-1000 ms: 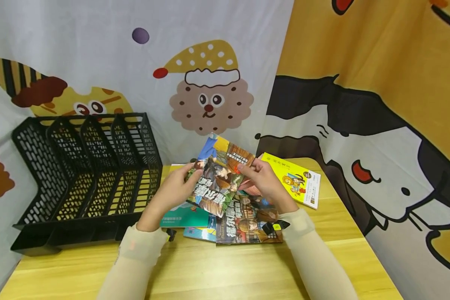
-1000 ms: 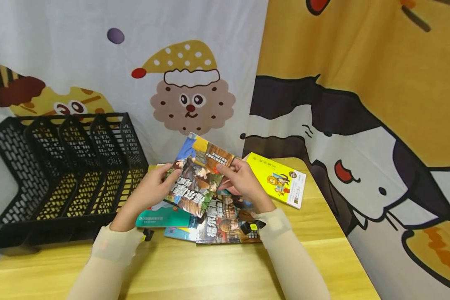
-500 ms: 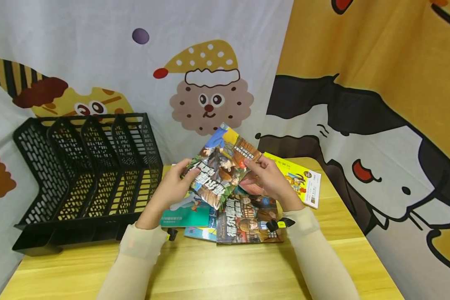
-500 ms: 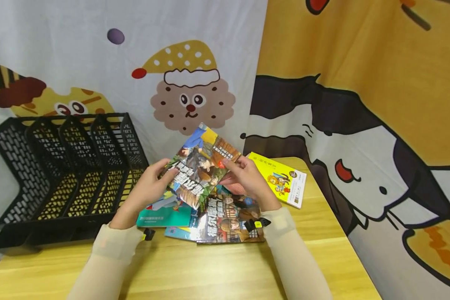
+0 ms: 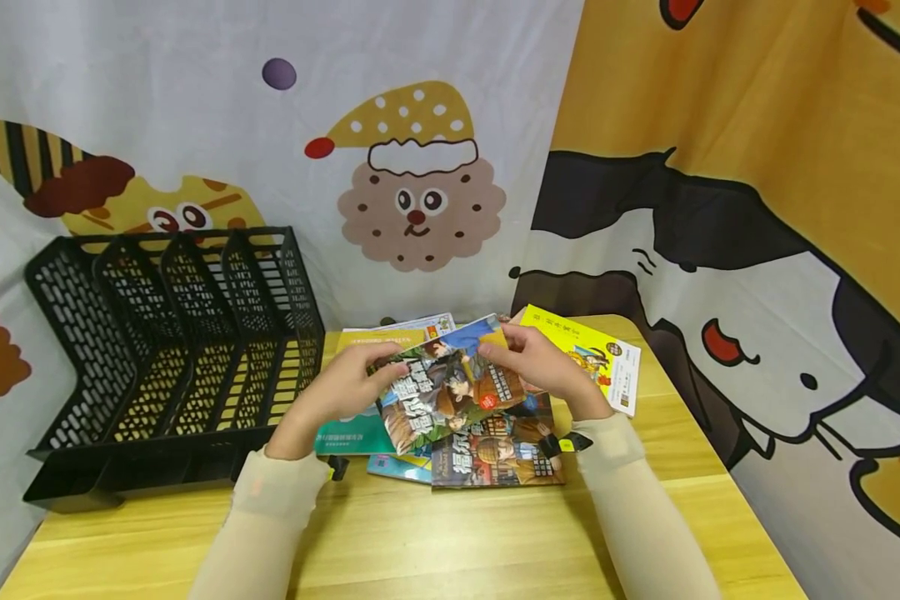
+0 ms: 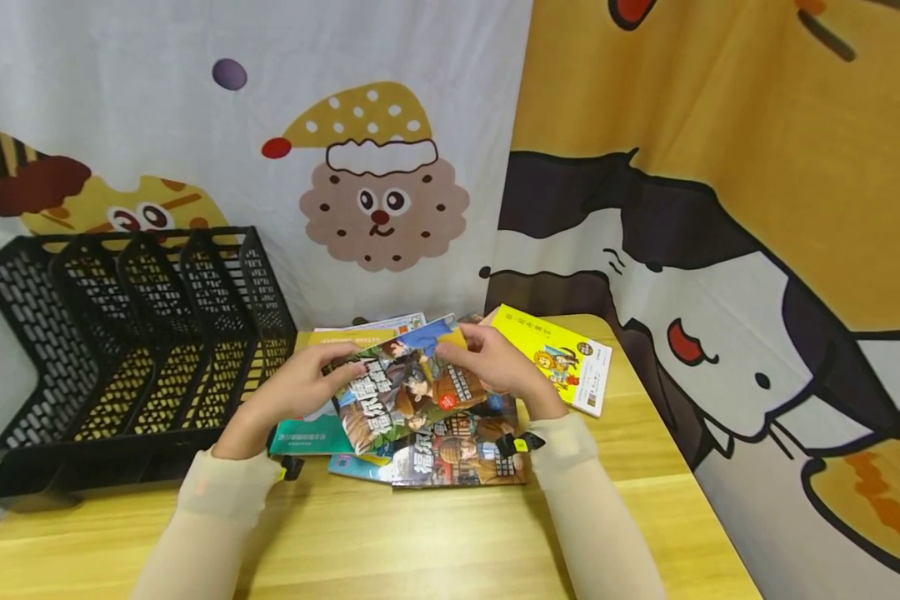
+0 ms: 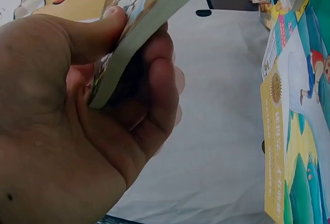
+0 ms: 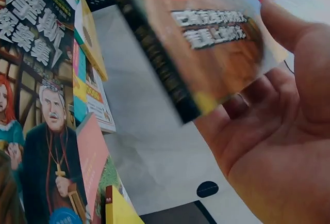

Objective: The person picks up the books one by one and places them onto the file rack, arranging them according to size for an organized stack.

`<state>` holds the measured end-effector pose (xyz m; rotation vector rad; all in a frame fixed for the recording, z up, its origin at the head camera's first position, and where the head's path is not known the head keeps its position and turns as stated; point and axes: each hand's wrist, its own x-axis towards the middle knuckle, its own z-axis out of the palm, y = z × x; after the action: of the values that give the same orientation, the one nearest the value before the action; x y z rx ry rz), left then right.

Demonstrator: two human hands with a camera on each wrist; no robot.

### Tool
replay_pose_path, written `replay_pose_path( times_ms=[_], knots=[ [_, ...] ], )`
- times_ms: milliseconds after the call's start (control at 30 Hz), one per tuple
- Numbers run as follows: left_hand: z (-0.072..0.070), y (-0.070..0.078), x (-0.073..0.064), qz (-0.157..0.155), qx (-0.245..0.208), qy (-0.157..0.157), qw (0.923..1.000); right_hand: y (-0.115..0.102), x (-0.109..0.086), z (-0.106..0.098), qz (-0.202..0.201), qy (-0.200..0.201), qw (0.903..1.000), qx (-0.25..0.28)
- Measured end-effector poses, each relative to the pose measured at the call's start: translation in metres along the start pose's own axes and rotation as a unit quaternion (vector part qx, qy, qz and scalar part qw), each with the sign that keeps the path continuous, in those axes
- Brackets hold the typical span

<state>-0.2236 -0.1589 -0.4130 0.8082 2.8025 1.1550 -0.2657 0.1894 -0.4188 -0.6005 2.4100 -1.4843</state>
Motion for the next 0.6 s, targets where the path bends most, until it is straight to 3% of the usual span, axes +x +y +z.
replay_pose_path(
  times_ms=[133, 267, 433, 600],
  knots=[
    [0.0032, 0.0011, 0.0014, -0.007, -0.004, 0.006, 0.9999, -0.0026, 0.0014, 0.0042, -0.006, 0.012, 0.9999, -0.010],
    [0.0055, 0.0034, 0.0041, -0.051, -0.037, 0.030, 0.9976, -0.0076, 0.0000, 0.0065, -0.012, 0.049, 0.9986, -0.012],
    [0.0053, 0.0074, 0.0058, -0.108, -0.101, 0.078, 0.9859, -0.0079, 0.0002, 0.0082, -0.010, 0.089, 0.9954, 0.035],
    [0.0057, 0.0089, 0.0073, -0.135, -0.139, 0.071, 0.9785, -0.0057, 0.0031, 0.0103, -0.002, 0.159, 0.9827, 0.096]
  ],
)
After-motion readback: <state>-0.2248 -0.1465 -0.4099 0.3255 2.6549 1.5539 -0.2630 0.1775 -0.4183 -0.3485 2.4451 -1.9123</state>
